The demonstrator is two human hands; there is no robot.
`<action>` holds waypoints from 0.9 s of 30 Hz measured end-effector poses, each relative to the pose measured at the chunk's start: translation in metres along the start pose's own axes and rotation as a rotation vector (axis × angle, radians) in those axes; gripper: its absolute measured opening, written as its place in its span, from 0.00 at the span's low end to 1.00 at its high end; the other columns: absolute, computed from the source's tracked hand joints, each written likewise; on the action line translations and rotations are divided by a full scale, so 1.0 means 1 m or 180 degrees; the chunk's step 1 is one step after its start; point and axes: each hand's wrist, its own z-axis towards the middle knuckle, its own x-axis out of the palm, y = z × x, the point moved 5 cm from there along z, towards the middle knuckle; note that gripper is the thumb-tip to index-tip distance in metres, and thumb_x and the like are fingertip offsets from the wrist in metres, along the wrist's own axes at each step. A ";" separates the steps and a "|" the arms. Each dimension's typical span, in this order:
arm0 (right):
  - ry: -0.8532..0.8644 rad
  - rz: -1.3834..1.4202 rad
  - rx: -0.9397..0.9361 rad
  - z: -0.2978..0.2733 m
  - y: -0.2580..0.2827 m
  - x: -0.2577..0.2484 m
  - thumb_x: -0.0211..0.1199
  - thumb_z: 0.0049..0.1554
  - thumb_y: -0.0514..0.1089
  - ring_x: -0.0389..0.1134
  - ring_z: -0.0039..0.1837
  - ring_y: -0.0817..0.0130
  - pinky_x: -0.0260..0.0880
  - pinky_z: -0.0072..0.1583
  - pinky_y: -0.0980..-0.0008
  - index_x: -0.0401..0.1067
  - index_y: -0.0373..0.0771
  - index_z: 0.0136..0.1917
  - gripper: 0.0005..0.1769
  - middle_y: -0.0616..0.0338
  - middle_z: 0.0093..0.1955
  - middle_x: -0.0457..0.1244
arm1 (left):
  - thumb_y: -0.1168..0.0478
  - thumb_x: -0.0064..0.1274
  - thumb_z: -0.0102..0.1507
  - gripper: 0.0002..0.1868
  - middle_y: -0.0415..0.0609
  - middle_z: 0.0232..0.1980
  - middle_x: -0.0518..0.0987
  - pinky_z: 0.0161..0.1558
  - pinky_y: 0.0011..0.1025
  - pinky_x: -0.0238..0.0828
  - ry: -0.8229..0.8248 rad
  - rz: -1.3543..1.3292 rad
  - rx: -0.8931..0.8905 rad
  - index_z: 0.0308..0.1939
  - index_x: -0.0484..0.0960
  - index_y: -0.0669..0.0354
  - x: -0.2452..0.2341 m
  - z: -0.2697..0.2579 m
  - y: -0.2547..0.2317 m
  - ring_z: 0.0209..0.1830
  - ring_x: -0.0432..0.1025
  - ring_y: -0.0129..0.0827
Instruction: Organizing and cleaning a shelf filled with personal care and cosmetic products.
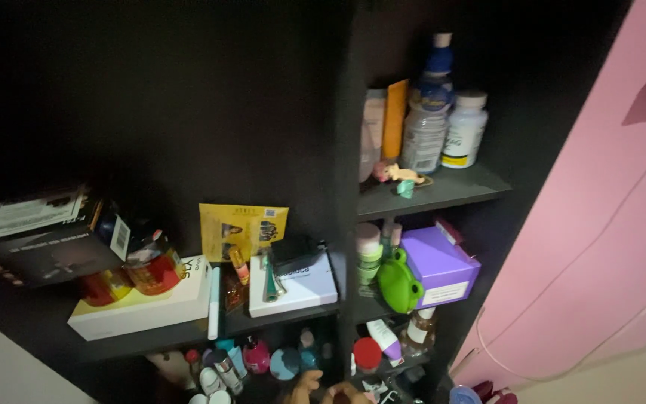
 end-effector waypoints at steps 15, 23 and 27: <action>0.0358 -0.0416 0.0142 0.008 0.453 -0.143 0.70 0.54 0.37 0.71 0.47 0.76 0.73 0.49 0.75 0.74 0.38 0.57 0.17 0.61 0.44 0.70 | 0.61 0.60 0.59 0.18 0.50 0.43 0.85 0.47 0.35 0.78 -0.0873 0.0848 0.0169 0.53 0.82 0.56 0.014 -0.020 -0.406 0.46 0.82 0.38; 0.0079 -0.0544 0.0026 0.026 0.557 -0.194 0.66 0.55 0.37 0.72 0.45 0.75 0.74 0.48 0.73 0.75 0.39 0.58 0.16 0.61 0.44 0.72 | 0.63 0.56 0.61 0.17 0.54 0.46 0.81 0.52 0.35 0.74 -0.0989 0.0878 0.0485 0.53 0.79 0.61 0.021 -0.019 -0.542 0.50 0.79 0.41; -0.0285 -0.0607 -0.0711 0.045 0.600 -0.214 0.65 0.56 0.37 0.71 0.48 0.76 0.74 0.49 0.74 0.77 0.36 0.55 0.13 0.61 0.44 0.72 | 0.61 0.55 0.63 0.18 0.54 0.48 0.80 0.53 0.35 0.73 -0.1001 0.0994 0.0580 0.55 0.78 0.62 0.023 -0.016 -0.577 0.52 0.78 0.42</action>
